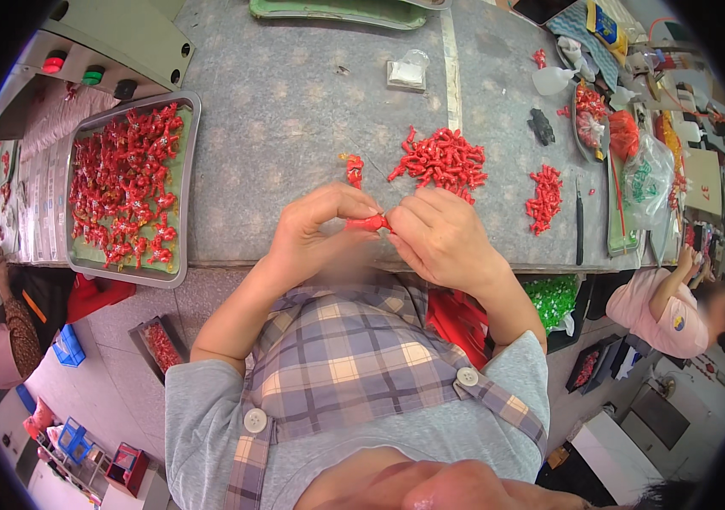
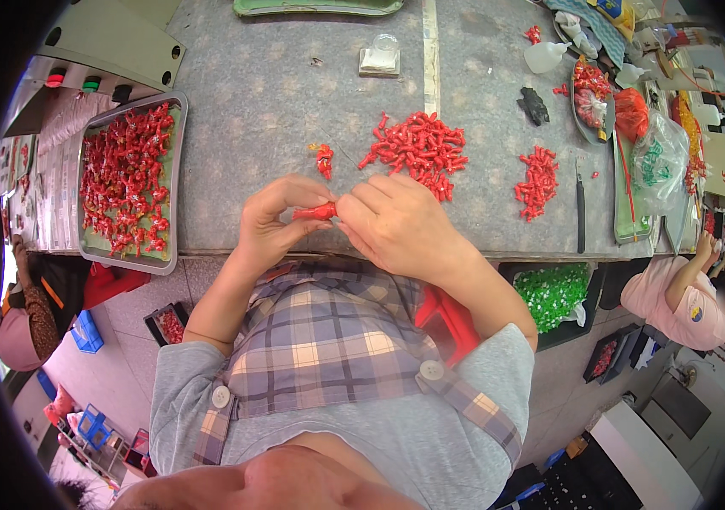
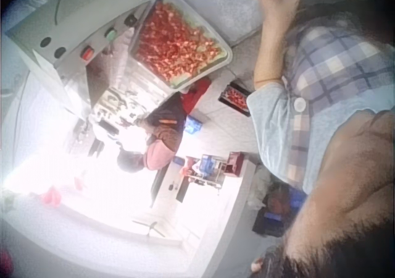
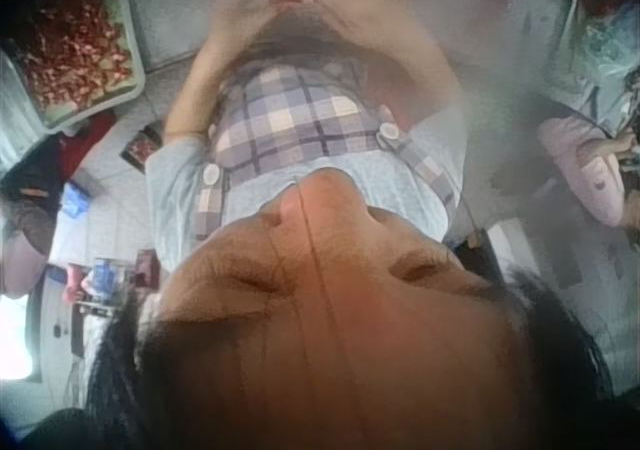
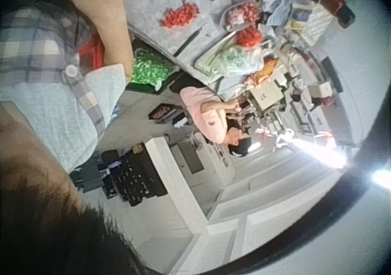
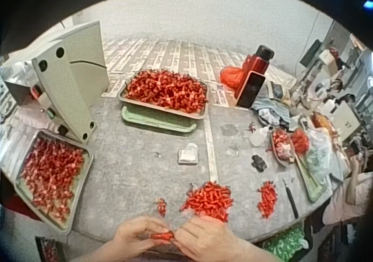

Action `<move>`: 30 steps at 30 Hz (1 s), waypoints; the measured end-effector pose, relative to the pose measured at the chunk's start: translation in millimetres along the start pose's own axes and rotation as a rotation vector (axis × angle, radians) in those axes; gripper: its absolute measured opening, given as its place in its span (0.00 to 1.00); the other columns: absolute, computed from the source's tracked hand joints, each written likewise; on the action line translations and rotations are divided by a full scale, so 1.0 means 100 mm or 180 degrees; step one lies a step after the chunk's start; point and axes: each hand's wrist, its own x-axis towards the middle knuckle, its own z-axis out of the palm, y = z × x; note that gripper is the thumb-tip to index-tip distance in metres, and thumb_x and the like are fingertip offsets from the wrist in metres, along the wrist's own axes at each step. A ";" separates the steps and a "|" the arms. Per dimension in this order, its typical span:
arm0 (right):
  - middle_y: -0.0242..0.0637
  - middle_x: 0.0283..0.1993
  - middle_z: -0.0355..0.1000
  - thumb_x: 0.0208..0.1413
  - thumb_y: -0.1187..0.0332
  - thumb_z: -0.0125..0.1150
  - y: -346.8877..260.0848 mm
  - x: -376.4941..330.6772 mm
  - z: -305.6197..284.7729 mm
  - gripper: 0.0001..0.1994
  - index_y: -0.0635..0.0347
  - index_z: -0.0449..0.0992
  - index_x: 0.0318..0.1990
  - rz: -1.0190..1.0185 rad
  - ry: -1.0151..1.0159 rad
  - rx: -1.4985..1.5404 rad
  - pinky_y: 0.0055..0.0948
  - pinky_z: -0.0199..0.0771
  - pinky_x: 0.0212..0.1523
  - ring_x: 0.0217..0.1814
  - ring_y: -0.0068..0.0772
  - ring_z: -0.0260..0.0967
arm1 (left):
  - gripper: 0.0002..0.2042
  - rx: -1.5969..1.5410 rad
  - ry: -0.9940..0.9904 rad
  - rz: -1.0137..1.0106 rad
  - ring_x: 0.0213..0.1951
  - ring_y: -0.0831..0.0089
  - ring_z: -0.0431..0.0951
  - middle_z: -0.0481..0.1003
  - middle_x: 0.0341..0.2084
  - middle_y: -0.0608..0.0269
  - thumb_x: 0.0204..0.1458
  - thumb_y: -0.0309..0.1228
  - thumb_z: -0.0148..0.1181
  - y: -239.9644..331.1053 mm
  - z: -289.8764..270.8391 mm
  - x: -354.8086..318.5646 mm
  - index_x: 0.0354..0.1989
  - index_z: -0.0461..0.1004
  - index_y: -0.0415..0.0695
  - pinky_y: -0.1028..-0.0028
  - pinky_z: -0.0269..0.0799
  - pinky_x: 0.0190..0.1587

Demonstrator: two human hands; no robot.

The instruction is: The person assembles toy figurines by attaching plastic parts to the figurine bodies by hand, then pushes a tray containing figurines toward a machine.

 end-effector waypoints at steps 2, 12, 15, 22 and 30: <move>0.32 0.23 0.62 0.44 0.68 0.58 0.01 -0.01 0.00 0.07 0.57 0.66 0.26 -0.0021 -0.0100 -0.0049 0.30 0.61 0.27 0.27 0.33 0.62 | 0.10 -0.0296 -0.0166 -0.0354 0.34 0.72 0.75 0.75 0.31 0.61 0.37 0.20 0.65 0.02 -0.02 -0.01 0.31 0.74 0.39 0.75 0.70 0.37; 0.31 0.20 0.62 0.45 0.67 0.58 0.00 -0.08 0.03 0.08 0.56 0.65 0.25 -0.0012 -0.0239 0.0388 0.32 0.62 0.25 0.25 0.33 0.64 | 0.07 -0.1006 -0.0550 -0.1430 0.33 0.82 0.73 0.75 0.28 0.66 0.41 0.20 0.63 0.07 -0.05 -0.05 0.30 0.73 0.38 0.80 0.69 0.36; 0.32 0.20 0.62 0.46 0.67 0.58 -0.01 -0.09 0.04 0.08 0.56 0.65 0.25 0.0059 -0.0304 0.0483 0.33 0.62 0.23 0.24 0.34 0.64 | 0.07 -0.1572 -0.0551 -0.1881 0.33 0.84 0.72 0.75 0.28 0.68 0.41 0.19 0.62 0.05 -0.03 -0.06 0.29 0.73 0.38 0.81 0.69 0.35; 0.34 0.19 0.64 0.49 0.67 0.56 -0.02 -0.10 0.03 0.08 0.57 0.64 0.25 0.0255 -0.0421 0.0824 0.35 0.62 0.22 0.24 0.38 0.65 | 0.06 -0.1725 -0.0648 -0.2126 0.31 0.85 0.72 0.75 0.27 0.68 0.42 0.19 0.62 0.06 -0.02 -0.07 0.29 0.72 0.39 0.81 0.69 0.34; 0.33 0.19 0.63 0.48 0.66 0.57 -0.05 -0.14 0.08 0.08 0.56 0.64 0.24 0.0182 -0.0294 0.0795 0.34 0.62 0.22 0.24 0.36 0.65 | 0.07 -0.1711 -0.0537 -0.1885 0.31 0.83 0.73 0.75 0.28 0.67 0.41 0.19 0.62 0.06 0.01 -0.12 0.29 0.73 0.39 0.80 0.69 0.33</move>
